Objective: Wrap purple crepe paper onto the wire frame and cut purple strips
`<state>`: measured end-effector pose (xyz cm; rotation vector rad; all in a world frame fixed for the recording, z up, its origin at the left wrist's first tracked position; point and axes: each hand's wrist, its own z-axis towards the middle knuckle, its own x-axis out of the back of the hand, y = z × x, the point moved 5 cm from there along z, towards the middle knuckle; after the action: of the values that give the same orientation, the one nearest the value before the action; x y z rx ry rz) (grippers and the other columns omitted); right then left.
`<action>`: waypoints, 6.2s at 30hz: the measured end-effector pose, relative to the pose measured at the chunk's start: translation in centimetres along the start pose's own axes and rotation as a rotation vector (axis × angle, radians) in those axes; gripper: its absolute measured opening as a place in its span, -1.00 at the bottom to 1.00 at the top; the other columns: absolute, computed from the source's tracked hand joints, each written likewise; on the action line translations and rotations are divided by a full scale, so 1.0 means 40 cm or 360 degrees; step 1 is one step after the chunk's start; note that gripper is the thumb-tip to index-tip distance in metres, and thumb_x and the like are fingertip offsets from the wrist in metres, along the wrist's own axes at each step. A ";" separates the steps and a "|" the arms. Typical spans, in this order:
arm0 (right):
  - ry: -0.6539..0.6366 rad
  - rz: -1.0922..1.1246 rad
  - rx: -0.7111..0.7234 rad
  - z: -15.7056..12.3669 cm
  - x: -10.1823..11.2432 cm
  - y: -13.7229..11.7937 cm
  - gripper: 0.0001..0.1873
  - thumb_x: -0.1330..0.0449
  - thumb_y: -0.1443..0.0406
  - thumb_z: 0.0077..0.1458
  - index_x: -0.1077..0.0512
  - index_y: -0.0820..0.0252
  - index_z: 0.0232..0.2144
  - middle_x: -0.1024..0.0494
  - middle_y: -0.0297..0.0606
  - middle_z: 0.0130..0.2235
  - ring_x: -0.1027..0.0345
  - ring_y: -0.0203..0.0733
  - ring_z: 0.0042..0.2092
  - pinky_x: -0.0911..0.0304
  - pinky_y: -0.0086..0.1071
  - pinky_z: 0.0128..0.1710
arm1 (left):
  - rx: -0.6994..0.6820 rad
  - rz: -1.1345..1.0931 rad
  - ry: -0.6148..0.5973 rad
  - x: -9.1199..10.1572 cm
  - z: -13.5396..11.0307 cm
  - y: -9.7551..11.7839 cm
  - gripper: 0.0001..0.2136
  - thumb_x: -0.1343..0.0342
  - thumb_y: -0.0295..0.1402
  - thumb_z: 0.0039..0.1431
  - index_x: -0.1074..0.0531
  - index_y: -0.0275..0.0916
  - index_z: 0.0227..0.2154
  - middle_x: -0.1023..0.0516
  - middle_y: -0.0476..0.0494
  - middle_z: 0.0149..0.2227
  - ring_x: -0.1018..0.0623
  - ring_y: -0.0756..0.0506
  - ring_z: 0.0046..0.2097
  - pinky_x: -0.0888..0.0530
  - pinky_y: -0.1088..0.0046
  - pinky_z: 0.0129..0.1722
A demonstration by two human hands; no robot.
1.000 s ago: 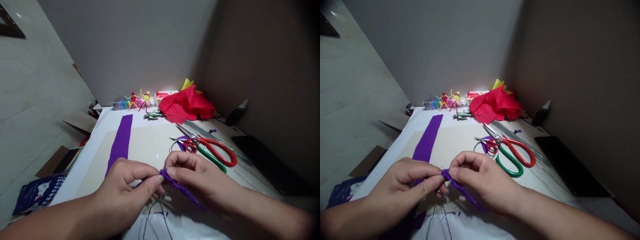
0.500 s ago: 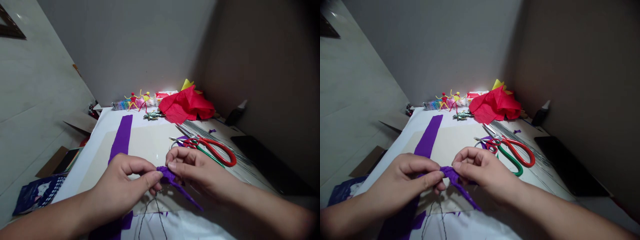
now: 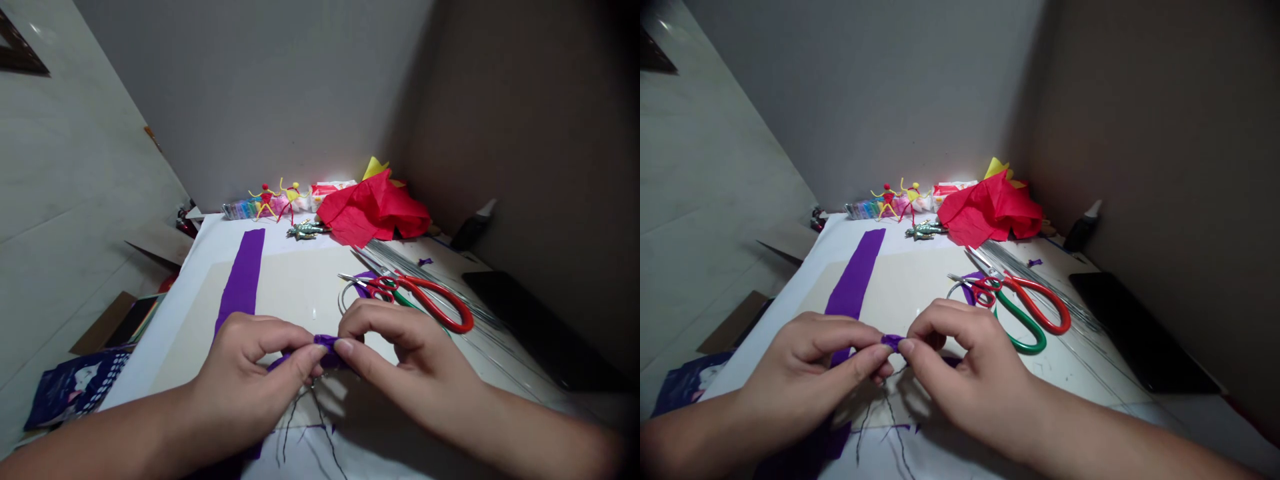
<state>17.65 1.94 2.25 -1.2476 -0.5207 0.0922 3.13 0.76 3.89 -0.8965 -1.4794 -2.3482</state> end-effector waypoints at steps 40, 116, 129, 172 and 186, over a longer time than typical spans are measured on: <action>0.0007 -0.0939 0.1015 -0.045 -0.048 -0.003 -0.72 -0.09 0.47 0.09 -0.37 0.34 -0.11 -0.49 -0.06 -0.22 -0.36 -0.18 -0.25 -0.29 -0.35 -0.32 | 0.0876 -0.0856 -0.0255 -0.030 0.009 -0.103 -0.83 -0.19 -0.32 0.04 -0.49 -0.27 -0.58 -0.50 0.05 -0.60 -0.43 0.09 -0.48 -0.33 0.64 -0.40; -0.0177 -0.1277 0.0103 0.060 0.057 0.120 -0.92 -0.14 0.40 0.00 -0.43 0.17 -0.47 -0.45 -0.28 -0.40 -0.27 -0.29 -0.43 -0.10 -0.44 -0.46 | 0.0273 -0.0248 -0.0075 0.100 0.045 -0.090 -0.80 -0.12 -0.33 0.08 -0.48 -0.19 -0.62 -0.48 -0.12 -0.13 -0.27 -0.21 0.13 -0.30 0.31 0.00; -0.0220 -0.0589 0.0444 0.032 -0.017 0.075 -0.95 -0.10 0.42 0.10 -0.35 0.23 -0.35 -0.39 -0.25 -0.35 -0.24 -0.29 -0.33 -0.18 -0.44 -0.34 | 0.0703 -0.1210 -0.0543 -0.003 0.032 -0.130 -0.91 -0.15 -0.42 0.05 -0.56 -0.27 -0.46 -0.43 -0.17 -0.03 -0.38 -0.16 0.02 -0.24 0.34 0.03; -0.0239 0.0059 0.0303 -0.016 -0.008 -0.016 -0.62 -0.04 0.56 0.02 -0.30 0.16 -0.12 -0.44 -0.29 -0.19 -0.32 -0.32 -0.17 -0.29 -0.43 -0.17 | -0.0374 0.0347 -0.1190 -0.074 -0.029 0.055 -0.84 0.04 -0.56 0.13 -0.42 -0.28 -0.43 -0.49 -0.12 -0.32 -0.46 -0.02 -0.28 -0.37 0.52 -0.28; 0.0155 -0.0518 0.0401 0.030 0.042 0.052 -0.87 -0.03 0.37 0.17 -0.34 0.17 -0.24 -0.47 -0.27 -0.33 -0.31 -0.29 -0.34 -0.21 -0.42 -0.32 | -0.0090 -0.0382 -0.0875 -0.025 0.001 0.018 -0.85 -0.06 -0.47 0.12 -0.53 -0.33 -0.44 -0.52 -0.16 -0.22 -0.48 -0.10 -0.09 -0.32 0.38 0.03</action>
<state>19.06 4.26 1.14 -0.9048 -0.6011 -0.1723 4.30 0.34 3.84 -1.5527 -1.8067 -2.4355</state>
